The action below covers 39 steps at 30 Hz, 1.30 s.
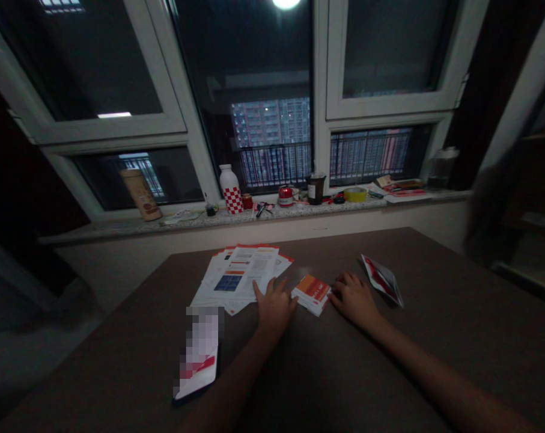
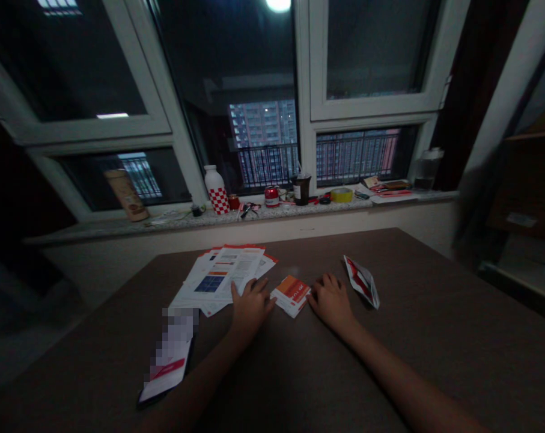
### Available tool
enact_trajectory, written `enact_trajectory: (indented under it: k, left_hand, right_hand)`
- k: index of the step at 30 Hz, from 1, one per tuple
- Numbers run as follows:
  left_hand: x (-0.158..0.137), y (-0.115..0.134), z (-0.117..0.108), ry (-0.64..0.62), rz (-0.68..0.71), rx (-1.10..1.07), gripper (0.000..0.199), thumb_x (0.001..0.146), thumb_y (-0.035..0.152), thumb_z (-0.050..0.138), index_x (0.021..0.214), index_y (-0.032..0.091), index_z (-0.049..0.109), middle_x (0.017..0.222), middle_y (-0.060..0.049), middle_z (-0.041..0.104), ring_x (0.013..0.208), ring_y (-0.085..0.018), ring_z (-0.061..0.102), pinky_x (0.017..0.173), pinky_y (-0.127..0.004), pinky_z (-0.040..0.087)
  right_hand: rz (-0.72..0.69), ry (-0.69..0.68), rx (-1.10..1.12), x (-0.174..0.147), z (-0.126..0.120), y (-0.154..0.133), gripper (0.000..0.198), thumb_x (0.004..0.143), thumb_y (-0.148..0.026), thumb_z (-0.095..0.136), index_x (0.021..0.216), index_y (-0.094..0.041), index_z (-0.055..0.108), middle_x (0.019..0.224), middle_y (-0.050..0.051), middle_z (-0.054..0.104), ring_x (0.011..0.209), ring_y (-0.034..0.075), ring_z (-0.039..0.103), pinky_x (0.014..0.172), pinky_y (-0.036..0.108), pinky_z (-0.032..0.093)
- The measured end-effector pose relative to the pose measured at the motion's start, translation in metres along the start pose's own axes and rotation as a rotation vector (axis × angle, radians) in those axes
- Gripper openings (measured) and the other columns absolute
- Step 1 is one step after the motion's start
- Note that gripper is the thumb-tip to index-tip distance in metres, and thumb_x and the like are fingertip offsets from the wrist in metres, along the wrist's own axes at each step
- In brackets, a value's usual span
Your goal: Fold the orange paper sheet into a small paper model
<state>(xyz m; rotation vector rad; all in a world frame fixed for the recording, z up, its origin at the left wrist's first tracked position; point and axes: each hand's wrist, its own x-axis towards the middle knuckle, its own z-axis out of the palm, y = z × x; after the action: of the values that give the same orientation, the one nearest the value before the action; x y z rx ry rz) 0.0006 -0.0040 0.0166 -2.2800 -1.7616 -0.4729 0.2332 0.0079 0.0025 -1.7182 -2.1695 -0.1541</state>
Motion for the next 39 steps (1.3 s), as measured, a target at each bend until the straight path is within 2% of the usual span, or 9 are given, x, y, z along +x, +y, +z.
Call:
enact_trajectory:
  k: [7, 17, 22, 27, 31, 39]
  left_hand:
    - [-0.003, 0.006, -0.003, -0.030, 0.010, 0.019, 0.034, 0.089, 0.049, 0.054, 0.105, 0.026, 0.072, 0.139, -0.007, 0.055, 0.130, -0.038, 0.041, 0.106, -0.077, 0.000]
    - [-0.008, 0.019, 0.003, -0.070, -0.025, 0.001, 0.080, 0.078, 0.077, 0.046, 0.123, 0.015, 0.065, 0.144, -0.018, 0.047, 0.134, -0.046, 0.033, 0.108, -0.072, -0.001]
    - [-0.008, 0.022, 0.005, -0.100, -0.044, 0.007, 0.094, 0.070, 0.084, 0.046, 0.127, 0.011, 0.062, 0.145, -0.022, 0.044, 0.135, -0.045, 0.032, 0.109, -0.071, -0.001]
    - [-0.008, 0.021, 0.005, -0.095, -0.039, 0.014, 0.095, 0.071, 0.084, 0.045, 0.128, 0.009, 0.061, 0.145, -0.022, 0.044, 0.136, -0.045, 0.031, 0.110, -0.071, -0.002]
    - [-0.010, 0.019, 0.007, -0.072, -0.028, 0.013, 0.093, 0.073, 0.084, 0.042, 0.129, 0.013, 0.060, 0.146, -0.020, 0.044, 0.137, -0.044, 0.030, 0.110, -0.070, -0.002]
    - [-0.011, 0.012, 0.010, 0.001, -0.011, 0.019, 0.068, 0.086, 0.069, 0.043, 0.120, 0.015, 0.065, 0.140, -0.018, 0.052, 0.133, -0.038, 0.038, 0.110, -0.071, 0.002]
  right_hand:
    - [-0.019, -0.011, 0.028, -0.002, 0.002, 0.001, 0.035, 0.086, -0.049, 0.052, 0.098, -0.019, 0.067, 0.118, 0.013, 0.058, 0.115, 0.031, 0.047, 0.096, 0.044, 0.036]
    - [-0.046, -0.049, 0.053, -0.002, 0.001, 0.002, 0.047, 0.083, -0.059, 0.054, 0.102, -0.017, 0.063, 0.120, 0.016, 0.057, 0.116, 0.033, 0.048, 0.097, 0.047, 0.035]
    - [-0.052, -0.046, 0.050, -0.002, 0.001, 0.002, 0.046, 0.083, -0.057, 0.054, 0.104, -0.017, 0.062, 0.120, 0.016, 0.057, 0.116, 0.033, 0.048, 0.098, 0.047, 0.035]
    - [-0.054, -0.069, 0.065, -0.003, -0.001, 0.002, 0.049, 0.083, -0.059, 0.054, 0.107, -0.017, 0.061, 0.121, 0.016, 0.056, 0.116, 0.033, 0.048, 0.098, 0.047, 0.035]
    - [-0.058, -0.096, 0.084, -0.004, 0.001, 0.002, 0.054, 0.080, -0.060, 0.056, 0.112, -0.016, 0.058, 0.123, 0.016, 0.055, 0.118, 0.034, 0.047, 0.101, 0.048, 0.034]
    - [-0.091, -0.155, 0.149, -0.006, 0.004, 0.009, 0.060, 0.080, -0.064, 0.056, 0.119, -0.018, 0.055, 0.129, 0.016, 0.050, 0.123, 0.033, 0.045, 0.108, 0.051, 0.027]
